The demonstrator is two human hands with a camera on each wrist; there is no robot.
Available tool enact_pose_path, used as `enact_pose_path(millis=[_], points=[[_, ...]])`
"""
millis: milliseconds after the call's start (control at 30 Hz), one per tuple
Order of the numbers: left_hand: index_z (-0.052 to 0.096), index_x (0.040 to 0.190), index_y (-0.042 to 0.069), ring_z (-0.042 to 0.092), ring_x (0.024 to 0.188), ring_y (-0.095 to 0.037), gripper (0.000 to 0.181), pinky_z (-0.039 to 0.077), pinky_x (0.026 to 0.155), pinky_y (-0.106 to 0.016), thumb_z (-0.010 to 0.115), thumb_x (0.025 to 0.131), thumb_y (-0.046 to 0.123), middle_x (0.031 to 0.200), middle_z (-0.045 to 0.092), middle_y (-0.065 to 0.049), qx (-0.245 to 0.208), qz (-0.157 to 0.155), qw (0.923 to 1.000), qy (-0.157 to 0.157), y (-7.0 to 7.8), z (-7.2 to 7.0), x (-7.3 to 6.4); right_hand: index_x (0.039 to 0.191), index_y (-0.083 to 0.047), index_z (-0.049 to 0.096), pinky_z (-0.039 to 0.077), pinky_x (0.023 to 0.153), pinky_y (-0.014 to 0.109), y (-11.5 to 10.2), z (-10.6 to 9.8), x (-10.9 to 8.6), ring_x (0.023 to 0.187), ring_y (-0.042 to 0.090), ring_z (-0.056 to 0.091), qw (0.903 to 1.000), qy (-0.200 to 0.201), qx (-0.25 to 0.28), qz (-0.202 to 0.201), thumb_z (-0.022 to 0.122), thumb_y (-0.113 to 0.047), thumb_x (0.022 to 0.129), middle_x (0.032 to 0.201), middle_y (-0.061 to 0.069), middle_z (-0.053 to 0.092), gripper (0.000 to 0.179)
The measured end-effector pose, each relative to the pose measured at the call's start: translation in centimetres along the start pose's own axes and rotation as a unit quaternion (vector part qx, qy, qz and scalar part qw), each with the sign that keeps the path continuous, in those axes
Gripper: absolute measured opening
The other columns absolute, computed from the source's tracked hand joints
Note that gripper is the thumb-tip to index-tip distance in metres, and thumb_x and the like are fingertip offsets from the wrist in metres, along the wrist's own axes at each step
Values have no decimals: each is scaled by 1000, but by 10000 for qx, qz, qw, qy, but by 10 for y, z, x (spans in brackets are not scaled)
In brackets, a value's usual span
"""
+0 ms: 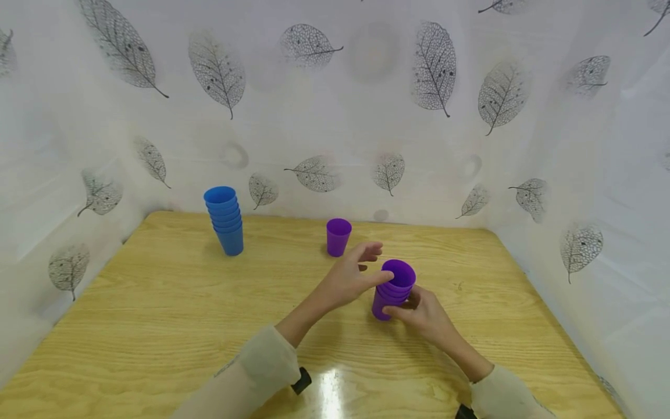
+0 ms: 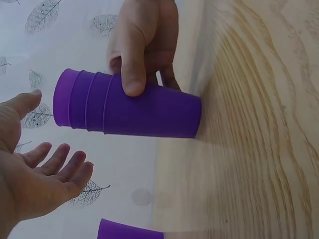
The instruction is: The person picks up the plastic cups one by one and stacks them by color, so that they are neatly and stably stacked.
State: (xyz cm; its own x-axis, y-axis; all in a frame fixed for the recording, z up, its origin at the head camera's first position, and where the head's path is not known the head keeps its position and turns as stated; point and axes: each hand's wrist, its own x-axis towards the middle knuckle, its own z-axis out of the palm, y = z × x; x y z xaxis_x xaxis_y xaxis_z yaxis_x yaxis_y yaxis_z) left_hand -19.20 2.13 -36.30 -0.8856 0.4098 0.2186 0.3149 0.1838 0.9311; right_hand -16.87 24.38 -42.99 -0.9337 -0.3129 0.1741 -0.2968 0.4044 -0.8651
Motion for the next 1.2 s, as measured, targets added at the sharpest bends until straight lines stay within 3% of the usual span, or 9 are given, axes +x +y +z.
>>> enact_pose_path(millis=[300,533,900,1200], points=[[50,149,3,58,130,-31,61,50,107,-46,74,97,24,140,61,-16,128,-3,9996,237,-18,-11,-2,124,7,64,60,88,29,1,1,1,102,25,72,10000,82,-42,-18,84,-10,87,112,17,73,45],[53,144,-1,58,128,-32,59,51,107,-45,76,95,22,141,60,-15,229,-243,9973,648,-30,-23,-2,124,7,64,59,88,29,-1,2,0,102,25,72,10000,68,7,-24,84,-9,87,112,17,73,44],[53,140,-9,59,122,-42,56,53,103,-45,77,94,12,127,64,-24,-2,-270,9910,1310,-50,-44,-1,125,7,63,59,89,29,0,2,0,103,27,72,9999,58,29,-88,83,-9,88,114,18,73,45],[52,140,-10,57,127,-43,58,52,105,-49,77,93,13,140,58,-27,29,-623,9831,1722,-63,-59,5,125,7,63,59,89,29,-1,1,-1,104,28,71,10000,59,4,-40,83,-9,88,114,19,72,46]])
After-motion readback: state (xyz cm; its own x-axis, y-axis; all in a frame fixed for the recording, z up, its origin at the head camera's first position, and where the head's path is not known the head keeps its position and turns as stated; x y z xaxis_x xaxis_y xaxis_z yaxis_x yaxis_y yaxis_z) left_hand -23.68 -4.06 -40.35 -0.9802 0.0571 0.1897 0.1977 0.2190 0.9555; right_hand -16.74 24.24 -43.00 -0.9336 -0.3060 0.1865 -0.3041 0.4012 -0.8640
